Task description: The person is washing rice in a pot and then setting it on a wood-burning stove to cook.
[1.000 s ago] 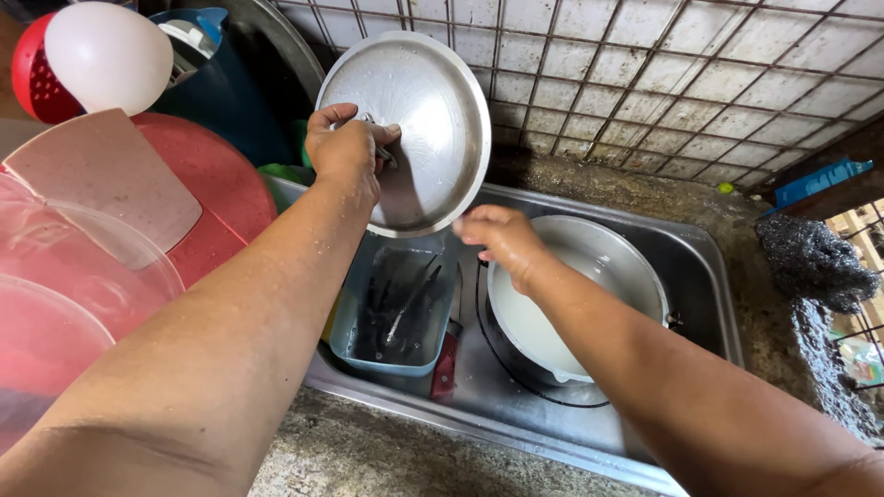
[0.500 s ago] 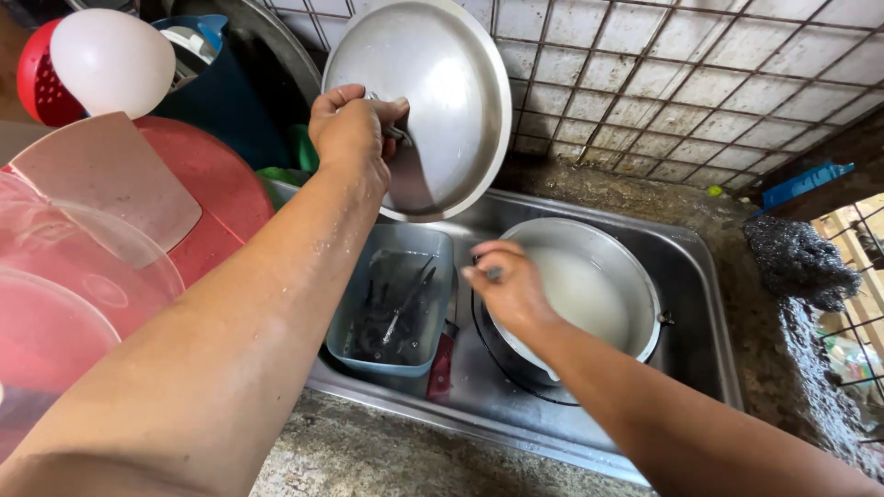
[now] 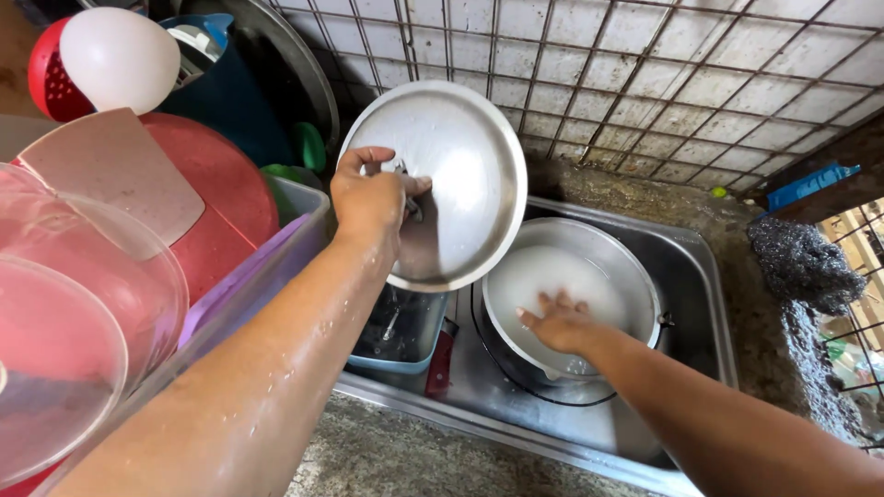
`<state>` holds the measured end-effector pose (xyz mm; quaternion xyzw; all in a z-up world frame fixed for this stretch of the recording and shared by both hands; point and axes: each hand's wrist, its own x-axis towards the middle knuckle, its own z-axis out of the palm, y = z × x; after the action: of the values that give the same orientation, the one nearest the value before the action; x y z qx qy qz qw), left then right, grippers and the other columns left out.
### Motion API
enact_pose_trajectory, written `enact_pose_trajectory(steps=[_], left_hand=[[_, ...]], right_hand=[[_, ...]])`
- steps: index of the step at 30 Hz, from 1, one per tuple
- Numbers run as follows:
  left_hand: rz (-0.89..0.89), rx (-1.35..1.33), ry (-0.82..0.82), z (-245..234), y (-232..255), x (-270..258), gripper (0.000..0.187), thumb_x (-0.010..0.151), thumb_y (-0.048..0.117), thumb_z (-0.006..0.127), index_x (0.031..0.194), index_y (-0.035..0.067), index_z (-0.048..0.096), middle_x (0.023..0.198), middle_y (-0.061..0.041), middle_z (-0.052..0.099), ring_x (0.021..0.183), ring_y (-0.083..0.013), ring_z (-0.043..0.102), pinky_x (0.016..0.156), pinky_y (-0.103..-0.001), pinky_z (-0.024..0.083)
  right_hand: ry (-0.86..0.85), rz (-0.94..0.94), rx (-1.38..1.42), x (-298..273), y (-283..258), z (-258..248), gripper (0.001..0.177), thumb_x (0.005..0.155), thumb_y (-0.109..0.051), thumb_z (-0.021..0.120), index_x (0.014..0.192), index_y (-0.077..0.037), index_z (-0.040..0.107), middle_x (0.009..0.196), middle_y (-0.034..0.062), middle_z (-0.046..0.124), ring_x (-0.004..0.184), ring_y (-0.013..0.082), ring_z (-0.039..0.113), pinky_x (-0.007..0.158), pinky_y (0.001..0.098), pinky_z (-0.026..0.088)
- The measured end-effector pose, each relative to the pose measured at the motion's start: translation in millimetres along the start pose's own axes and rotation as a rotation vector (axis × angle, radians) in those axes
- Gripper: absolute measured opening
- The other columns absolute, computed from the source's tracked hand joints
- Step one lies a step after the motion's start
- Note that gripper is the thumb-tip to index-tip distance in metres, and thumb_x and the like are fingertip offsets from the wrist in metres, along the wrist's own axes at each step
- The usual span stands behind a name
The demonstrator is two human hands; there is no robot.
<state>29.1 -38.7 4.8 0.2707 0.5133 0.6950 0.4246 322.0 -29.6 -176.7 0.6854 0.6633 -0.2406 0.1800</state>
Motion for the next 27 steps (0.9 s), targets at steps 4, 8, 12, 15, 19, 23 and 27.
enact_pose_trajectory(steps=[4,8,12,15,19,23,27], left_hand=[[0.008,0.024,0.017,-9.7,-7.5,-7.8,0.056,0.060,-0.017,0.080,0.104,0.007,0.056,0.093,-0.010,0.066,0.070,-0.0202,0.065,0.051,-0.032,0.051],[-0.010,0.043,0.023,-18.3,-14.6,-14.3,0.055,0.060,-0.017,0.080,0.103,0.007,0.056,0.093,-0.009,0.066,0.075,-0.0216,0.065,0.055,-0.033,0.052],[0.020,0.021,0.010,-25.2,-28.0,-15.7,0.054,0.059,-0.018,0.080,0.102,0.006,0.059,0.094,-0.009,0.068,0.079,-0.0198,0.067,0.063,-0.032,0.056],[-0.008,0.050,0.002,-29.4,-17.8,-31.8,0.052,0.061,-0.018,0.078,0.102,0.006,0.059,0.091,-0.010,0.067,0.076,-0.0206,0.066,0.061,-0.033,0.055],[-0.045,0.057,-0.007,-27.4,-14.2,-43.9,0.050,0.062,-0.018,0.077,0.103,0.006,0.059,0.088,-0.011,0.065,0.072,-0.0231,0.065,0.058,-0.036,0.053],[-0.084,-0.022,-0.021,-17.8,-1.9,-57.8,0.049,0.063,-0.020,0.074,0.103,0.005,0.058,0.091,-0.012,0.066,0.076,-0.0238,0.067,0.061,-0.036,0.057],[-0.160,-0.067,-0.036,-15.7,19.2,-72.0,0.048,0.066,-0.019,0.072,0.105,0.006,0.057,0.097,-0.012,0.066,0.081,-0.0233,0.067,0.063,-0.037,0.058]], right_hand=[[-0.092,-0.036,-0.021,-9.5,-5.0,5.1,0.087,0.099,-0.075,0.028,0.167,-0.024,0.013,0.172,0.0195,-0.005,0.155,0.0497,0.003,0.128,0.0536,0.008],[-0.323,-0.126,0.177,-70.6,-22.0,-22.4,0.072,0.099,-0.064,0.029,0.161,-0.028,0.031,0.173,0.0010,0.017,0.160,0.0300,0.007,0.128,0.0549,0.011],[-0.417,-0.017,0.396,-92.6,-18.0,-43.7,0.068,0.099,-0.059,0.043,0.159,-0.030,0.038,0.163,0.0039,0.041,0.144,0.0314,0.047,0.122,0.0512,0.034],[0.099,-0.429,0.878,-47.9,40.1,-62.3,0.036,0.084,-0.017,0.072,0.118,-0.005,0.073,0.110,0.0171,0.075,0.100,0.0292,0.069,0.093,0.0480,0.053],[0.887,-0.267,0.739,-135.7,-4.9,-203.5,0.036,0.120,-0.027,0.042,0.110,0.000,0.063,0.080,0.0057,0.061,0.065,0.0153,0.056,0.058,0.0342,0.051],[1.378,-0.845,0.840,-147.2,-1.9,-313.1,0.028,0.115,-0.026,0.071,0.123,-0.004,0.056,0.095,0.0009,0.058,0.073,0.0089,0.056,0.063,0.0270,0.048],[1.306,-0.952,0.995,-156.2,-12.1,-359.5,0.020,0.111,-0.026,0.060,0.108,-0.006,0.061,0.090,0.0010,0.061,0.077,0.0090,0.061,0.063,0.0257,0.055]])
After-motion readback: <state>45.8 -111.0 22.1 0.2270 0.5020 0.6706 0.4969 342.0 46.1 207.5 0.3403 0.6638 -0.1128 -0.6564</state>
